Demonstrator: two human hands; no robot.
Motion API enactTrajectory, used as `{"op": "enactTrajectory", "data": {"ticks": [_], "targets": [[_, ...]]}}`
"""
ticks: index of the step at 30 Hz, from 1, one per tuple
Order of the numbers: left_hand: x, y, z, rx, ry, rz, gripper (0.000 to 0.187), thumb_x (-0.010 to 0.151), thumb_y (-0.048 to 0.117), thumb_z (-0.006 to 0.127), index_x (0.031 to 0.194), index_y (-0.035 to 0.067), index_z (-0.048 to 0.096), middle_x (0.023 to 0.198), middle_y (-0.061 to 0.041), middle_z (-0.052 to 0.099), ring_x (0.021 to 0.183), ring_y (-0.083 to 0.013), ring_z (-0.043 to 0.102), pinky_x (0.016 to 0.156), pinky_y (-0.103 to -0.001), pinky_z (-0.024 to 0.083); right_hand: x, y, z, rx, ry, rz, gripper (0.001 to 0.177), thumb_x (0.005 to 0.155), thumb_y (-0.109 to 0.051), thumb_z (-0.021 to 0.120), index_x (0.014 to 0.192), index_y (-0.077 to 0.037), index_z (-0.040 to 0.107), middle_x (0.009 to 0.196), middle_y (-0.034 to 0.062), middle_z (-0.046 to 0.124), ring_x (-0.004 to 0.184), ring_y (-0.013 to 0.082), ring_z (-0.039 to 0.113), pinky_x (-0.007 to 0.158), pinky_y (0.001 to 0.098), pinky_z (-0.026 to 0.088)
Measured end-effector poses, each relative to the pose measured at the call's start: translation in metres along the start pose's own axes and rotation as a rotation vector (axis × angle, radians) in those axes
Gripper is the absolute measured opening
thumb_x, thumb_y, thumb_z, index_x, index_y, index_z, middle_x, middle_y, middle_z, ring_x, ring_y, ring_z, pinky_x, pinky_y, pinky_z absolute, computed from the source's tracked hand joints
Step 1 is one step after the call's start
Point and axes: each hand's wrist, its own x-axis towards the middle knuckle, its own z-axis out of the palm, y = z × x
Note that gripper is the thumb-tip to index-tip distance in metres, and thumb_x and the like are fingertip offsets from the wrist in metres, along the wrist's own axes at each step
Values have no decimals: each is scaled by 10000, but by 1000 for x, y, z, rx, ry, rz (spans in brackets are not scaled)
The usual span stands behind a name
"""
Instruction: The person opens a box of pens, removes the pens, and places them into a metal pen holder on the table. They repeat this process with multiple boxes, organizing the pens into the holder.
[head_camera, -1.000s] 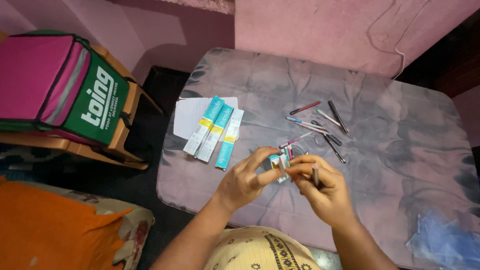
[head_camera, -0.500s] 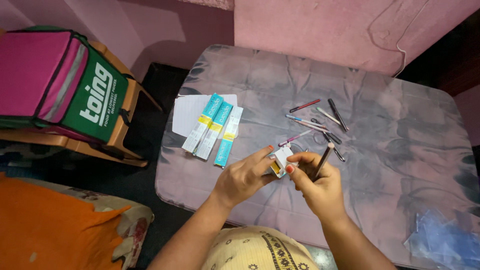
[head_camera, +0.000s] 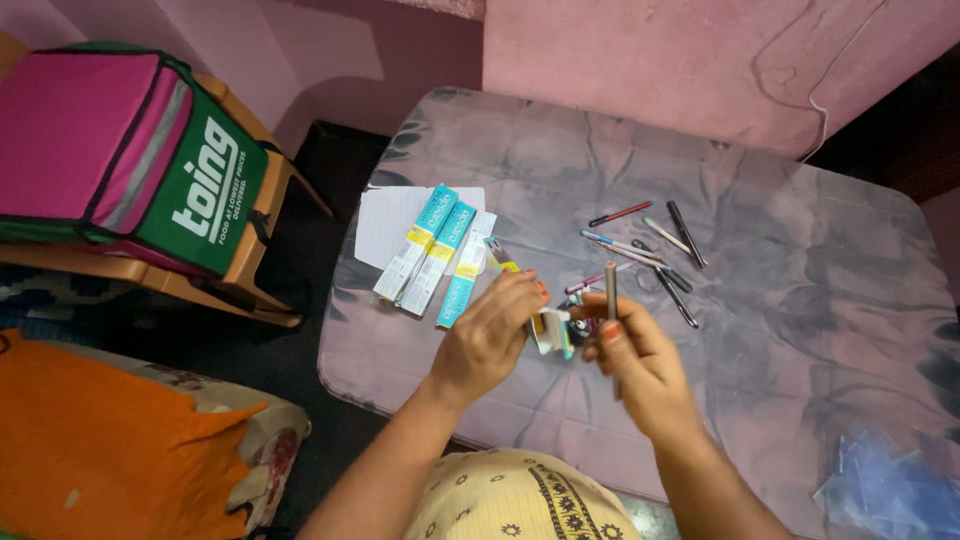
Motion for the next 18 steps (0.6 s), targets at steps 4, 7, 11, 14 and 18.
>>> {"op": "enactTrajectory", "data": {"ticks": [4, 7, 11, 14, 18], "targets": [[2, -4, 1, 33, 37, -56, 572, 764, -196, 627, 1278, 47, 570, 1262, -129, 668, 1299, -364, 636, 1187, -486, 491, -6, -18, -11, -118, 68, -353, 203, 1105, -54, 487, 1295, -8, 542, 1205, 153, 697, 1084, 214, 689, 966, 352, 529], [3, -8, 2, -9, 46, -94, 555, 766, -163, 667, 1273, 44, 577, 1274, -133, 669, 1296, -356, 634, 1182, -486, 482, -23, -30, -15, -136, 172, -611, 169, 1159, -39, 487, 1301, -72, 401, 1191, 251, 677, 1183, 328, 686, 1294, 558, 420], [4, -11, 3, 22, 52, -87, 530, 794, -163, 657, 1278, 40, 581, 1278, -137, 669, 1295, -355, 633, 1182, -483, 484, -53, -35, -10, 11, 304, -846, 174, 1162, -98, 530, 1282, -154, 417, 1152, 267, 726, 1083, 353, 764, 1043, 579, 569], [7, -11, 4, 44, 66, -87, 515, 800, -154, 664, 1271, 41, 587, 1266, -143, 672, 1278, -359, 640, 1162, -478, 496, -52, -45, -15, -124, 47, -982, 191, 1094, -180, 519, 1247, -131, 416, 1091, 260, 712, 1029, 388, 758, 971, 604, 579], [9, -10, 5, 72, 81, -78, 492, 815, -142, 673, 1262, 43, 589, 1237, -143, 673, 1248, -363, 651, 1134, -476, 513, -26, -34, 12, -410, 90, -1029, 219, 1042, -92, 558, 1200, -112, 408, 1024, 220, 741, 969, 373, 787, 956, 558, 634]]}}
